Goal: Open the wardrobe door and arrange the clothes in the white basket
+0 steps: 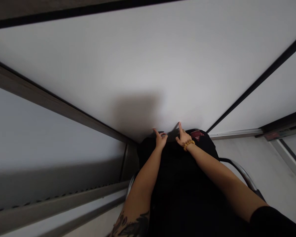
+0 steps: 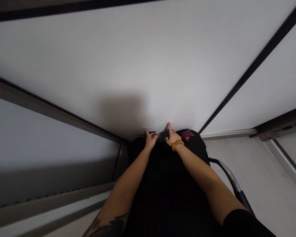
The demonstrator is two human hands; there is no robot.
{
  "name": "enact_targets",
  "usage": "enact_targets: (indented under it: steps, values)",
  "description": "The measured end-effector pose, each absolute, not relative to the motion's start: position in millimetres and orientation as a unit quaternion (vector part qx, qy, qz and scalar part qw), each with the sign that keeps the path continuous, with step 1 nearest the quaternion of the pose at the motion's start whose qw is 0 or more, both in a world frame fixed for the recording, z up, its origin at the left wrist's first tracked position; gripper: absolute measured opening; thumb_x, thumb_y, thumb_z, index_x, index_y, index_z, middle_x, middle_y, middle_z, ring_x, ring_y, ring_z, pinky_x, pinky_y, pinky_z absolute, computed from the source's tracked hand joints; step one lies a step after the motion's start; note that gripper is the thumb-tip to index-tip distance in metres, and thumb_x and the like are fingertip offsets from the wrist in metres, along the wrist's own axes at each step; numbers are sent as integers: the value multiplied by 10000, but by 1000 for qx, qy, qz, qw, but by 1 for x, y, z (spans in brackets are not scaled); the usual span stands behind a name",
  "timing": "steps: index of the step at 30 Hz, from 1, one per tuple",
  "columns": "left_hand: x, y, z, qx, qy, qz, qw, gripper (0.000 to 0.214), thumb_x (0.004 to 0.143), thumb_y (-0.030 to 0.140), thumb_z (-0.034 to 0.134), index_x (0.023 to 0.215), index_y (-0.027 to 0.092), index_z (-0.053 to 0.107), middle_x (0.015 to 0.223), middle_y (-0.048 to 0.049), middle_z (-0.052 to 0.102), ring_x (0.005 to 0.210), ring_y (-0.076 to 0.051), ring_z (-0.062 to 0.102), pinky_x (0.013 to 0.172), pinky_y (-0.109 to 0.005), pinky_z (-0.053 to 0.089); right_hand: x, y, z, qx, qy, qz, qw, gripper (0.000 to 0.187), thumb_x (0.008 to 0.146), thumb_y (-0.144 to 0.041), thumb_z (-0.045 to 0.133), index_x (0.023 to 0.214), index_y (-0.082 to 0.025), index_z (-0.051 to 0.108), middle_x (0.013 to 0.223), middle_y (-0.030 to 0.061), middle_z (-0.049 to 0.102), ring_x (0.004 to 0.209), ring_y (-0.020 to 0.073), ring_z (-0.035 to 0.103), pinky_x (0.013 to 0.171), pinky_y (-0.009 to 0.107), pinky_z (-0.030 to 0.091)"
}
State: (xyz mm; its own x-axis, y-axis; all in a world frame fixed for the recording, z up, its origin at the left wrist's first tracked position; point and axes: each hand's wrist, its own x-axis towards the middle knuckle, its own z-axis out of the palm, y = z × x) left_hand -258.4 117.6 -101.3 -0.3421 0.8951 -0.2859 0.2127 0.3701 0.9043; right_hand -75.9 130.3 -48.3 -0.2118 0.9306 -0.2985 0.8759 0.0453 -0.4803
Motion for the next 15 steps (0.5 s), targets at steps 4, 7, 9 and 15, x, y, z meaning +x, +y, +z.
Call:
enact_targets:
  steps: [4,7,9,15]
  values:
    - [-258,119,-103,369,696,429,442,1214,890,85,682,1672,230,-234,1006,4,754,654,-84,630,725,-216,548,-79,129,-45,-637,-717,282,33,1016,975,-375,549,1709,-296,-149,1518,164,547,1174,316,693,943,398,537]
    - [-260,116,-104,362,685,439,455,1190,897,91,684,1685,252,-193,930,28,742,676,-91,651,728,-212,550,-79,128,-45,-648,-712,270,28,1003,982,-386,536,1706,-313,-155,1488,145,564,1167,302,696,932,387,545]
    - [-260,115,-105,361,682,442,458,1170,903,107,689,1694,260,-160,903,34,738,700,-97,671,743,-213,553,-80,127,-45,-656,-709,259,26,1006,982,-381,525,1702,-302,-172,1486,141,564,1150,294,700,918,389,554]
    - [-260,114,-106,376,684,431,453,1125,892,117,700,1715,225,-60,844,37,746,697,-118,688,769,-248,559,-83,122,-44,-614,-757,218,54,956,966,-323,508,1724,-306,-73,1478,120,566,1157,271,690,900,358,568]
